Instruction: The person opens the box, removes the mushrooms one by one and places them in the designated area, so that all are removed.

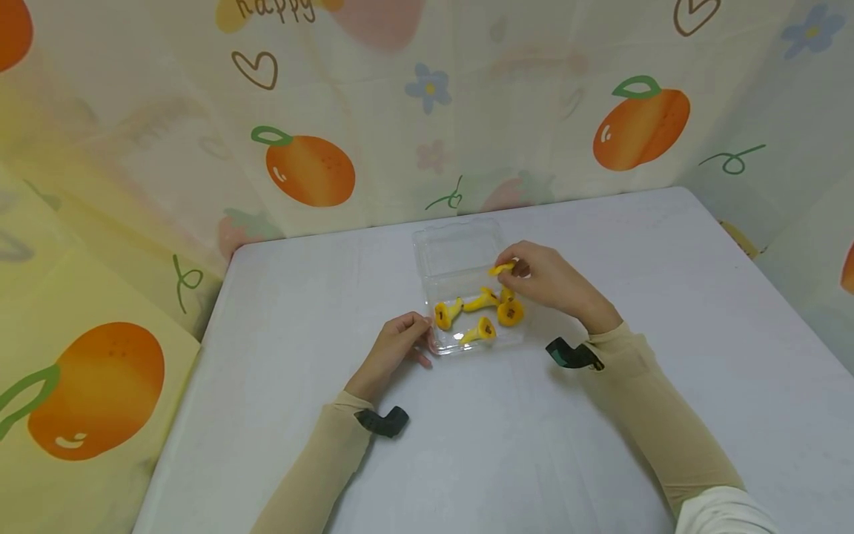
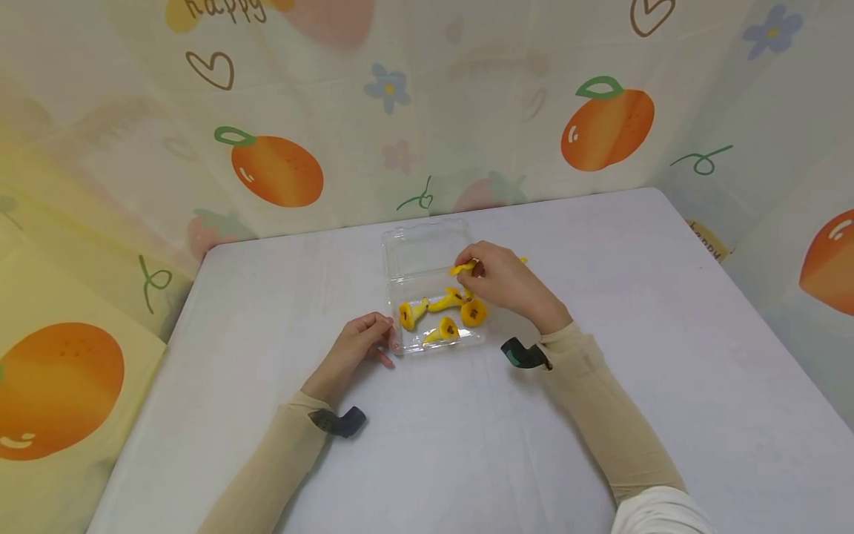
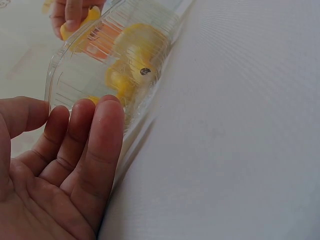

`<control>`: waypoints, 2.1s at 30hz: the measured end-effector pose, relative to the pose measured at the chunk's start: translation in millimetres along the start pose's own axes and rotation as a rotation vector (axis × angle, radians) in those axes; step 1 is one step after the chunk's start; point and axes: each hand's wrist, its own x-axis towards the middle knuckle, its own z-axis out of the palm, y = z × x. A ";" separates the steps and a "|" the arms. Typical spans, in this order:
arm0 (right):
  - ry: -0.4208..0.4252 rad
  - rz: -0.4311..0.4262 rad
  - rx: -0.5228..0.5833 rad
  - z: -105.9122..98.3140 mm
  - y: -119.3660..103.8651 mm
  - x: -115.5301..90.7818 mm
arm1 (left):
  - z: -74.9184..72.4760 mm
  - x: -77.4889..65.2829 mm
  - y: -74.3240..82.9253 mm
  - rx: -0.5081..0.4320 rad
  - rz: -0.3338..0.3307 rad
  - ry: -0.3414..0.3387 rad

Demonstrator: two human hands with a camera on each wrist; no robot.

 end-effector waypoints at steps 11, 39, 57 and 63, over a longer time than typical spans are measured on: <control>0.017 0.009 -0.015 -4.3 3.5 -0.8 | -0.5 0.3 0.3 0.009 -0.001 -0.005; -0.008 0.077 -0.052 -5.2 16.2 -1.3 | 0.4 -1.4 3.8 -0.002 0.007 0.000; 0.025 0.036 -0.063 -12.8 30.1 -11.7 | 0.6 0.5 1.0 0.000 -0.004 0.021; 0.034 0.031 -0.062 -17.7 29.2 -15.5 | 2.2 0.0 2.2 0.004 -0.004 0.019</control>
